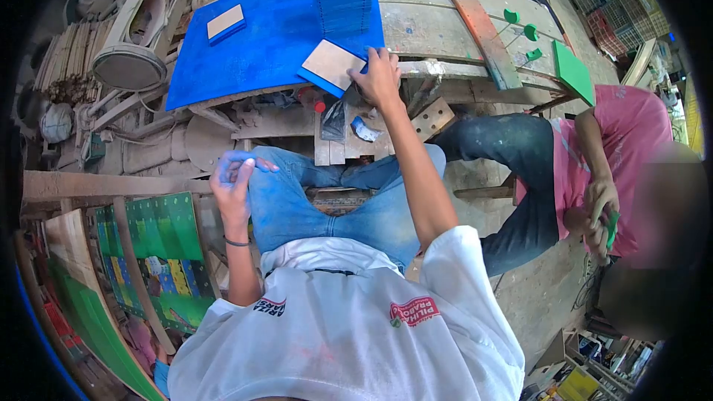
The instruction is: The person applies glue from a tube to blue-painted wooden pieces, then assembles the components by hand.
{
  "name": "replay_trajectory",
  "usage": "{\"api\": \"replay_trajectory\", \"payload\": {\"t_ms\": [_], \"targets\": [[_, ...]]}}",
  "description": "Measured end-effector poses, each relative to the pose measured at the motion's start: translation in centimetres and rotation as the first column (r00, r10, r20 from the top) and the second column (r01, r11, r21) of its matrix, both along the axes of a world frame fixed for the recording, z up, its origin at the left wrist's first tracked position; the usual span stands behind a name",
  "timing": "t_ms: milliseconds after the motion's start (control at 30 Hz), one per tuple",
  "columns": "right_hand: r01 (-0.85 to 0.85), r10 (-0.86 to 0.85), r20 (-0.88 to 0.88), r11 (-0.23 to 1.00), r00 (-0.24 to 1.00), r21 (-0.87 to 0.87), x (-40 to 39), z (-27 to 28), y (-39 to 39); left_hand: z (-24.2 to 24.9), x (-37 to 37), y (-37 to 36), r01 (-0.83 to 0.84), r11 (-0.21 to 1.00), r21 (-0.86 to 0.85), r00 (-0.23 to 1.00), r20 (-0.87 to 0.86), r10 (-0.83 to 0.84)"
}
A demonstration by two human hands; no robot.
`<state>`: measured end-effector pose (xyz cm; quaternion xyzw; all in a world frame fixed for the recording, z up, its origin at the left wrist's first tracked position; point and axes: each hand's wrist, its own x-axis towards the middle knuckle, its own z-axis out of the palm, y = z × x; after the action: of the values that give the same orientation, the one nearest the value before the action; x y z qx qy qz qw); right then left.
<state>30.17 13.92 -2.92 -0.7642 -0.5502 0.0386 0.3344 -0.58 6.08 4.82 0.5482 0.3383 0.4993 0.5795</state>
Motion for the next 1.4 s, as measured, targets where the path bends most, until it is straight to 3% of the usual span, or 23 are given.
{"api": "replay_trajectory", "payload": {"t_ms": [33, 133, 200, 300, 467, 500, 600, 667, 733, 800, 833, 867, 933, 1000, 1100, 1167, 1200, 1267, 1333, 1367, 1400], "targets": [[0.053, -0.037, 0.135, 0.992, 0.990, -0.117, -0.6, 0.7, 0.5, 0.0, 0.0, 0.1, 0.004, 1.000, 0.015, 0.998, -0.060, -0.003], [0.020, -0.001, 0.129, 0.989, 0.992, -0.144, -1.5, 0.3, 0.9, -0.8, -0.5, 0.8, 0.011, 1.000, 0.028, 0.995, -0.104, -0.008], [0.035, -0.009, 0.137, 0.982, 0.990, -0.187, -1.6, 0.0, 1.0, -1.5, -0.6, 1.1, 0.012, 0.992, -0.122, 1.000, -0.008, -0.013], [0.040, -0.025, 0.072, 0.975, 0.997, -0.220, -1.4, -0.1, 1.1, -2.1, -0.5, 1.9, 0.014, 0.995, -0.098, 0.998, -0.067, -0.020], [0.090, -0.098, -0.066, 0.989, 0.993, -0.115, -1.0, -0.3, 2.3, -3.4, -0.1, 3.1, -0.023, 0.994, -0.104, 0.997, -0.079, 0.015], [0.047, -0.040, -0.148, 0.998, 0.988, 0.041, -0.9, -0.7, 2.4, -3.7, -0.1, 3.3, -0.032, 0.993, -0.110, 0.996, -0.088, 0.022], [0.020, 0.013, -0.276, 0.993, 0.961, 0.118, 0.1, -0.7, 2.6, -3.9, -0.1, 3.2, -0.021, 0.989, -0.145, 0.999, -0.032, 0.016], [-0.052, 0.046, -0.553, 0.999, 0.832, 0.004, 0.9, 0.5, 2.5, -4.4, -0.3, 3.2, -0.028, 0.985, -0.168, 1.000, -0.013, 0.026], [-0.101, 0.092, -0.609, 0.995, 0.788, 0.020, 1.3, 1.2, 2.0, -5.0, -0.9, 3.2, -0.053, 0.981, -0.187, 0.998, 0.004, 0.055], [-0.061, 0.126, -0.843, 0.992, 0.522, 0.110, 0.8, 0.5, 2.3, -5.8, -1.6, 3.3, -0.084, 0.976, -0.202, 0.996, 0.008, 0.087], [-0.026, 0.075, -0.909, 0.997, 0.411, 0.070, 0.3, 0.7, 2.1, -6.1, -2.1, 3.3, -0.111, 0.966, -0.235, 0.994, -0.012, 0.111], [-0.040, 0.083, -0.908, 0.997, 0.411, 0.073, -0.3, 0.9, 2.1, -6.7, -2.6, 3.3, -0.124, 0.965, -0.233, 0.992, -0.010, 0.125], [-0.081, 0.031, -0.971, 0.997, 0.235, 0.012, -1.9, 2.5, 2.1, -7.9, -3.8, 3.2, -0.165, 0.949, -0.270, 0.981, 0.054, 0.186], [-0.118, -0.026, -0.962, 0.991, 0.271, -0.060, -3.7, 3.4, 2.8, -8.7, -4.8, 3.1, -0.192, 0.940, -0.282, 0.973, 0.069, 0.219], [-0.205, 0.052, -0.968, 0.979, 0.245, 0.001, -5.2, 2.0, 5.8, -9.2, -6.2, 2.8, -0.234, 0.924, -0.302, 0.963, 0.055, 0.262], [-0.138, 0.113, -0.984, 0.986, 0.134, 0.095, -6.4, 1.4, 8.4, -9.3, -7.0, 2.7, -0.253, 0.919, -0.303, 0.961, 0.030, 0.274], [-0.141, 0.117, -0.984, 0.985, 0.135, 0.098, -6.5, 0.9, 9.8, -9.3, -7.3, 2.6, -0.250, 0.919, -0.303, 0.965, -0.006, 0.261], [-0.192, 0.098, -0.873, 0.981, 0.479, 0.005, -6.5, 0.2, 12.6, -9.7, -7.8, 2.5, -0.254, 0.919, -0.302, 0.966, -0.039, 0.254], [-0.203, 0.133, -0.855, 0.979, 0.501, 0.033, -7.3, 1.0, 13.9, -10.1, -8.1, 2.6, -0.258, 0.891, -0.374, 0.961, 0.001, 0.278], [-0.158, 0.166, -0.568, 0.985, 0.806, 0.063, -7.6, 1.2, 13.9, -10.1, -8.4, 2.5, -0.231, 0.888, -0.397, 0.969, -0.012, 0.246], [-0.129, 0.148, -0.182, 0.985, 0.972, 0.115, -8.1, 1.6, 13.7, -10.2, -8.6, 2.3, -0.240, 0.887, -0.395, 0.967, -0.013, 0.256]]}}
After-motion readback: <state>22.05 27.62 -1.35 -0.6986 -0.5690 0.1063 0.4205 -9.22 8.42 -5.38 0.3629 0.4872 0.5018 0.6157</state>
